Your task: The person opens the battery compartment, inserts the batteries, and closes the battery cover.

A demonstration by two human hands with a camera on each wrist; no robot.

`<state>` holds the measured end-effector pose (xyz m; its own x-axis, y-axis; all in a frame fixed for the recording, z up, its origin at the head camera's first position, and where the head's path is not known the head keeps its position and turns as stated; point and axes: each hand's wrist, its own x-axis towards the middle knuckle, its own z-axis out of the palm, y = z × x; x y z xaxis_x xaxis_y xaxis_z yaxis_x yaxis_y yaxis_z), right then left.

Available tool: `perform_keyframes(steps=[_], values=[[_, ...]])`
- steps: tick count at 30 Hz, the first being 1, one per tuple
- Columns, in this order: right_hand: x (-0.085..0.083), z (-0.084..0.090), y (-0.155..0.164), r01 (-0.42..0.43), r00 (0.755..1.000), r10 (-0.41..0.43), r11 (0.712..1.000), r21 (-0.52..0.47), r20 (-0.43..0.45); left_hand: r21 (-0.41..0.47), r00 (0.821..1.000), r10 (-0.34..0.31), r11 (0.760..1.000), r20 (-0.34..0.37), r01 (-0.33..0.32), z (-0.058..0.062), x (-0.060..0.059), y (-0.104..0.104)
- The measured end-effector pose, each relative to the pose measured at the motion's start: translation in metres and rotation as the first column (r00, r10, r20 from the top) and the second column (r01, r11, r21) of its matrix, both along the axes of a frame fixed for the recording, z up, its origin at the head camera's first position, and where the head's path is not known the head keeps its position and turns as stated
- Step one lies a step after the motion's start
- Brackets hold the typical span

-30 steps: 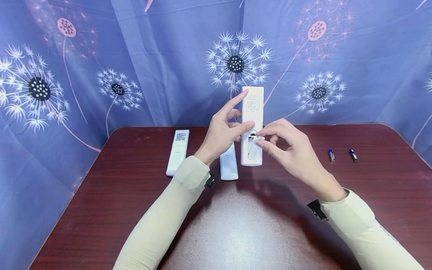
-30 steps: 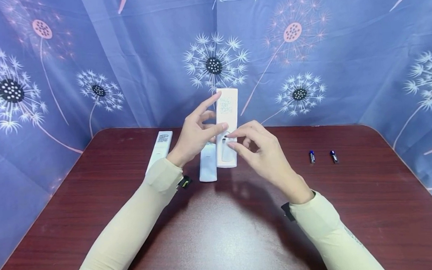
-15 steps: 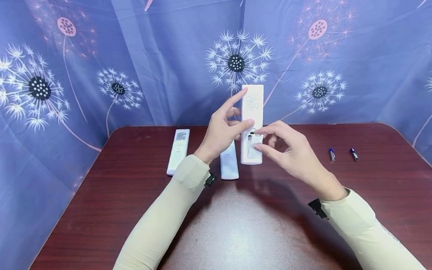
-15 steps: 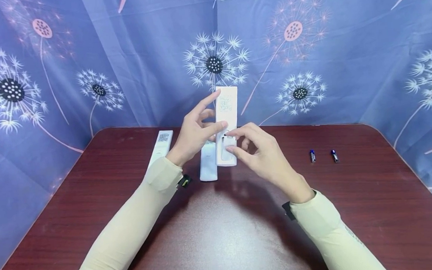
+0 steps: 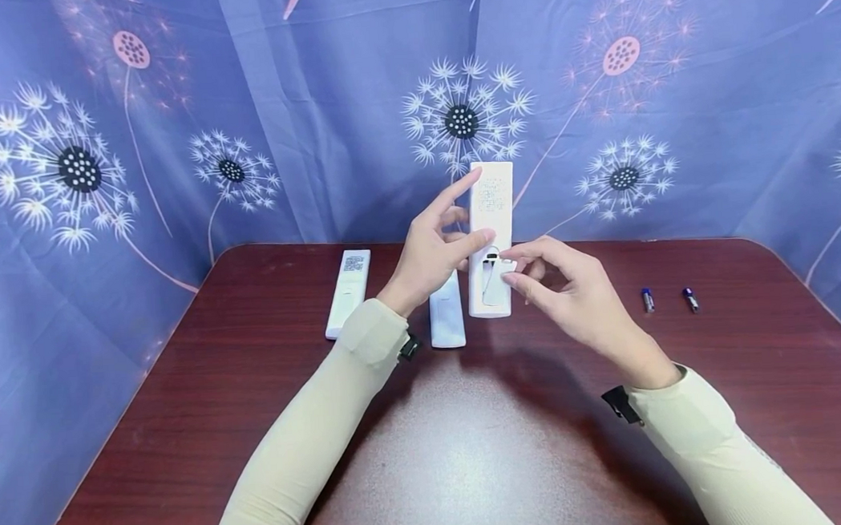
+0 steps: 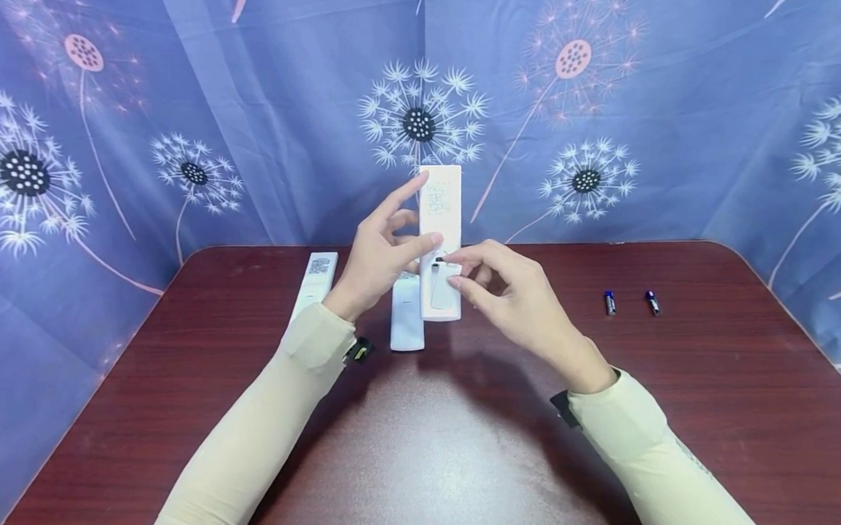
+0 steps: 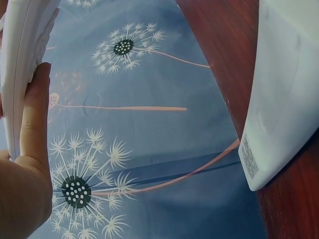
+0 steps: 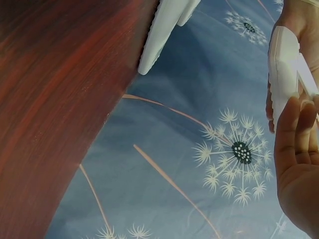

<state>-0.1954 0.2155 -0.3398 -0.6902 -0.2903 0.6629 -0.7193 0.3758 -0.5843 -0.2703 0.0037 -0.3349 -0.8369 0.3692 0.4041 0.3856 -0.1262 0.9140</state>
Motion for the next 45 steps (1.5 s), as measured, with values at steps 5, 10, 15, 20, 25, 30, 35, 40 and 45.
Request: perform_keyframes(steps=[5,10,15,20,25,30,35,40,45], values=[[0.001,0.001,0.000,0.001,1.000,-0.001,1.000,-0.008,0.022,0.001,1.000,0.007,1.000,0.002,-0.007,0.001,0.000,-0.001],[0.002,0.004,0.002,0.020,0.998,-0.019,1.000,-0.016,0.063,0.011,1.000,0.004,1.000,0.015,-0.004,0.002,-0.001,-0.002],[0.004,0.007,0.009,0.034,0.996,-0.030,0.998,-0.051,0.088,0.013,0.999,0.011,1.000,0.031,-0.012,0.003,-0.002,-0.002],[0.004,0.009,0.022,0.055,0.992,-0.043,0.994,-0.094,0.120,0.032,0.998,0.015,0.999,0.059,-0.017,0.003,-0.004,-0.003],[0.002,0.008,0.038,0.092,0.984,-0.073,0.990,-0.110,0.162,0.060,0.998,0.007,0.998,0.070,-0.011,0.002,-0.006,-0.004],[0.003,0.004,0.052,0.140,0.966,-0.120,0.988,-0.069,0.230,0.062,0.998,0.005,0.998,0.069,-0.009,0.002,-0.007,-0.005],[0.004,-0.001,0.059,0.153,0.946,-0.154,0.988,0.028,0.284,0.060,0.997,0.010,0.998,0.075,-0.014,0.001,-0.006,-0.006],[0.003,-0.010,0.067,0.085,0.943,-0.112,0.992,0.097,0.314,0.058,0.997,0.010,0.998,0.078,-0.015,0.002,-0.005,-0.007],[0.000,-0.023,0.074,0.004,0.905,-0.074,0.986,0.164,0.420,0.062,0.997,0.007,0.998,0.082,-0.012,0.002,-0.006,-0.007]])
